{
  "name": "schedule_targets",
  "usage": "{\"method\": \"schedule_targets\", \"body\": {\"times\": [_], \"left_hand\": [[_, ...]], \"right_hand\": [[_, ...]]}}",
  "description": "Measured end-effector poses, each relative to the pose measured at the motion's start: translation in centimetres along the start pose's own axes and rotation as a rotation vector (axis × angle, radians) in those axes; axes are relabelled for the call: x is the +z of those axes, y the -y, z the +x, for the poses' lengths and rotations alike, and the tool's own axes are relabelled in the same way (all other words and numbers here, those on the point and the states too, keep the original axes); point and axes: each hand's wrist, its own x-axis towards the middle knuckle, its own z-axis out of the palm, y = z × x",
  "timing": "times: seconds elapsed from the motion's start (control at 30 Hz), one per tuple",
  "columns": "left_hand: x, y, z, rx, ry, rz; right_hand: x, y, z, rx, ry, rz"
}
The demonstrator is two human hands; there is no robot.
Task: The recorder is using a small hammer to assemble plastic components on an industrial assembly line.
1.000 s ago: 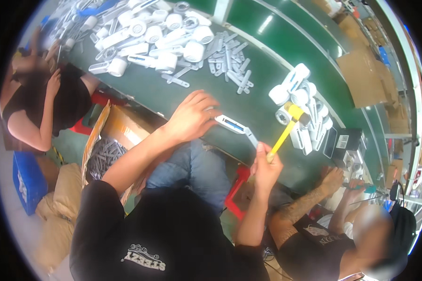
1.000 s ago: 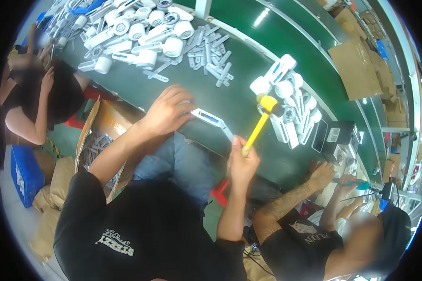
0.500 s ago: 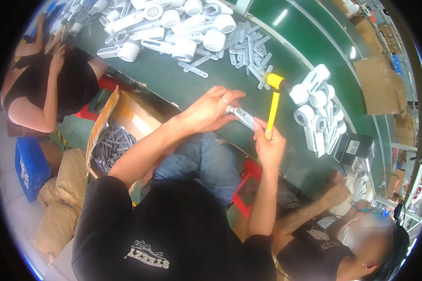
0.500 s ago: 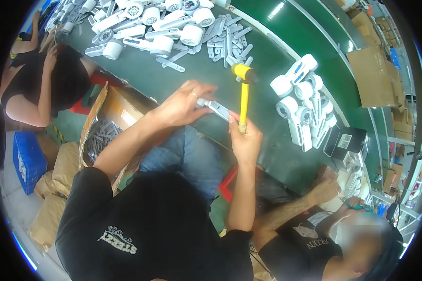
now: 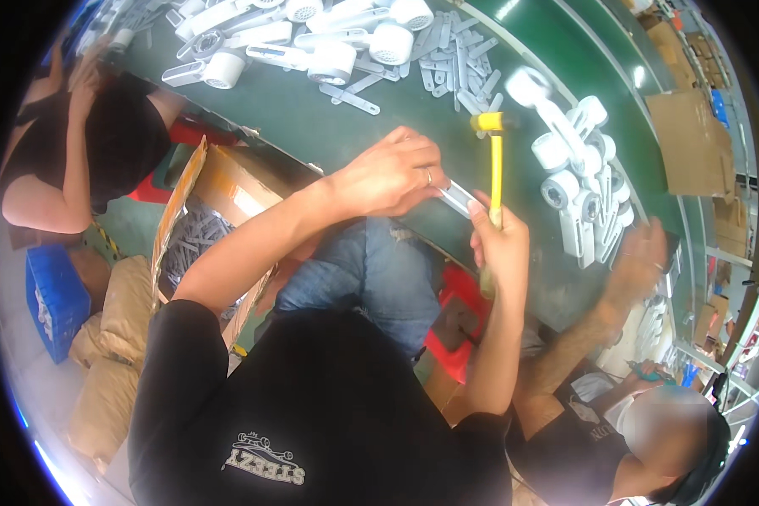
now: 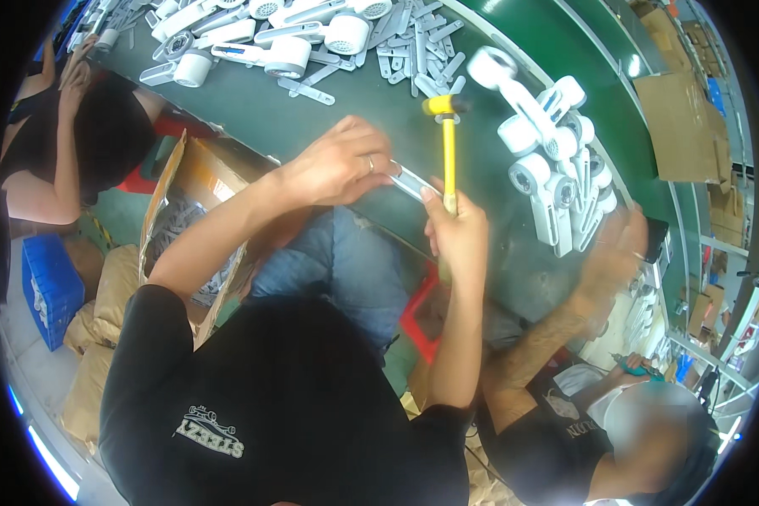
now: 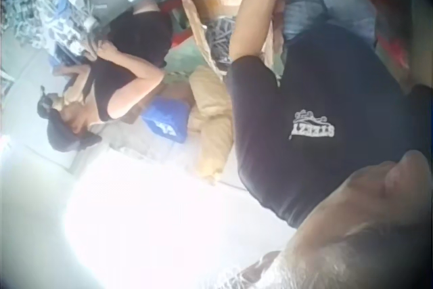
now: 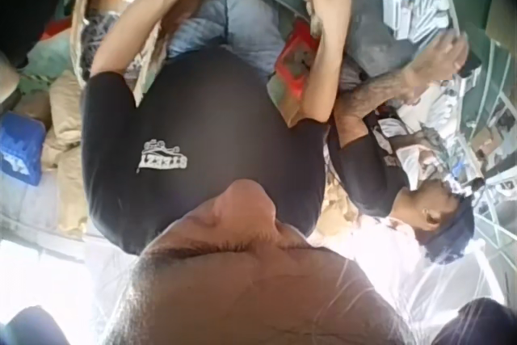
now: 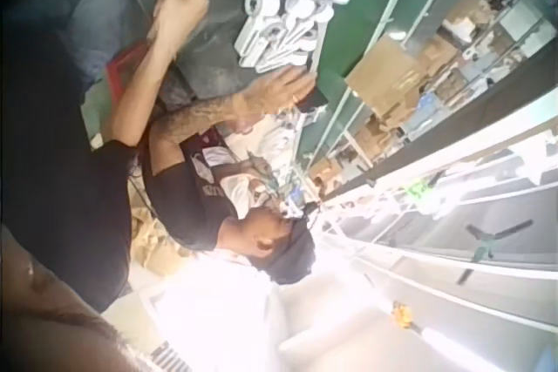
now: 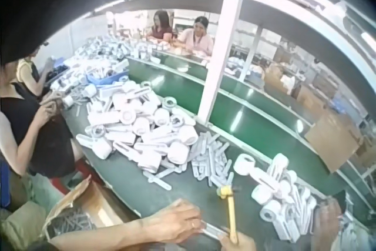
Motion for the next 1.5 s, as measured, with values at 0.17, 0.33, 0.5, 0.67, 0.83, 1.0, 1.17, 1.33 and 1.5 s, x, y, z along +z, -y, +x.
{"method": "schedule_targets", "body": {"times": [0.17,0.33,0.5,0.67,0.83,1.0,1.17,1.33,1.5], "left_hand": [[-0.2,-0.2,0.5,0.048,-0.018,0.064],[0.5,0.0,1.9,0.271,-0.029,0.181],[0.3,-0.1,1.7,0.113,0.184,0.139],[1.2,-0.2,1.8,0.215,0.134,0.217],[1.7,-0.3,2.1,0.232,0.149,0.21],[1.2,0.1,1.4,0.203,0.143,0.2],[1.1,-0.1,2.0,0.225,0.124,0.186],[1.3,0.2,2.2,0.205,0.112,0.164],[1.2,0.1,1.9,0.179,0.12,0.167]], "right_hand": [[0.8,-2.6,1.4,0.047,0.094,0.419],[1.1,-3.0,1.3,0.051,0.058,0.363],[0.8,-4.0,1.2,0.078,0.225,0.717],[1.0,-4.6,1.0,0.054,0.171,0.762],[1.0,-4.5,-1.7,-0.037,0.03,0.663],[-0.6,-5.8,-9.8,-0.126,-0.068,0.349],[0.6,-7.2,-13.6,-0.12,-0.165,0.263],[0.3,-7.6,-13.0,-0.104,-0.126,0.15],[0.4,-7.3,-12.7,-0.147,-0.106,0.0]]}}
